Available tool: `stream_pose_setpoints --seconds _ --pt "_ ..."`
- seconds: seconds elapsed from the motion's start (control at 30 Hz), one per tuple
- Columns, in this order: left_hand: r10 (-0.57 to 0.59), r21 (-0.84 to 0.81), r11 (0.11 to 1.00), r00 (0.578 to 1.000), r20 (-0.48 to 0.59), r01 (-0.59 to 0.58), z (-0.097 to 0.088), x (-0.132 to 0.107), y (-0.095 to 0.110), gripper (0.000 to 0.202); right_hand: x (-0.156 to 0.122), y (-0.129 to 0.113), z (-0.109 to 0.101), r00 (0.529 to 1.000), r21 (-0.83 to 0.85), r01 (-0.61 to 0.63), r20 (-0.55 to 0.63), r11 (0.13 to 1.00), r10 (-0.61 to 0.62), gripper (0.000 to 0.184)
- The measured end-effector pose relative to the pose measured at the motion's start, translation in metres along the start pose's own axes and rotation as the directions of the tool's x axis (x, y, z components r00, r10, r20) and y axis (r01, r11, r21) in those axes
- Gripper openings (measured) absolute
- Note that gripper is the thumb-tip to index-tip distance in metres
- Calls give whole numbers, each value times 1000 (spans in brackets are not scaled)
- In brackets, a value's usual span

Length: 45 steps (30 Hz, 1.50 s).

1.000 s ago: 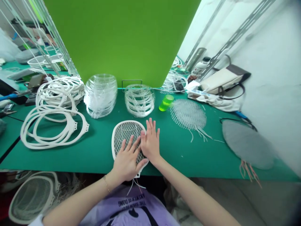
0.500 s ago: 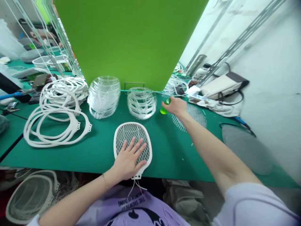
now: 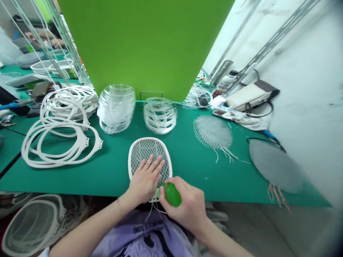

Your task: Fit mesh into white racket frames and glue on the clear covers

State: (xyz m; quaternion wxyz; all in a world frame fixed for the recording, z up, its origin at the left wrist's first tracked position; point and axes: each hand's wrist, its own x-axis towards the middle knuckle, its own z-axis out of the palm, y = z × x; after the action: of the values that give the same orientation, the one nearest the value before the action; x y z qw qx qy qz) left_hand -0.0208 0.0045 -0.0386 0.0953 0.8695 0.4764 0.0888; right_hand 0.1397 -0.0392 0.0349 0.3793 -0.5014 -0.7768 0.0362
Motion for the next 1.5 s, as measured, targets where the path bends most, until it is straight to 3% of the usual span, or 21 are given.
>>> stream_pose_setpoints --seconds 0.13,0.27,0.4,0.53,0.67,0.8,0.93,1.13,1.27,1.4,1.5 --pt "33 -68 997 999 35 -30 -6 -5 -1 62 19 22 -3 988 -58 -60 -148 997 51 8" --pt "40 -141 990 996 81 -28 -14 -7 0 87 39 46 5 982 -123 -155 -131 980 139 16" --pt "28 -163 987 986 166 -1 -18 -5 2 102 59 63 15 935 -123 -310 -220 943 279 26" --pt "27 -164 986 978 209 8 -21 -6 3 103 72 78 34 956 -188 -292 -87 938 280 27" --pt "86 -171 984 979 182 -54 -26 -10 2 94 89 89 53 935 -170 -354 -97 920 342 32" --pt "115 -185 978 991 66 -101 -28 -3 4 67 103 90 61 942 -289 -317 17 904 336 29" --pt "179 -187 967 984 10 -174 -20 11 7 52 110 88 56 934 -313 -322 51 893 355 29" --pt "169 -224 961 985 19 -161 -6 12 5 79 137 87 64 946 -193 -322 -34 927 322 29" --pt "164 -236 959 986 23 -154 -4 12 4 79 150 84 87 934 -257 -323 72 911 351 29" --pt "152 -278 950 988 19 -141 -4 13 4 79 158 79 103 957 -213 -270 52 939 287 30" --pt "139 -294 947 990 20 -127 -4 14 5 80 162 72 111 958 -217 -243 99 945 269 30"
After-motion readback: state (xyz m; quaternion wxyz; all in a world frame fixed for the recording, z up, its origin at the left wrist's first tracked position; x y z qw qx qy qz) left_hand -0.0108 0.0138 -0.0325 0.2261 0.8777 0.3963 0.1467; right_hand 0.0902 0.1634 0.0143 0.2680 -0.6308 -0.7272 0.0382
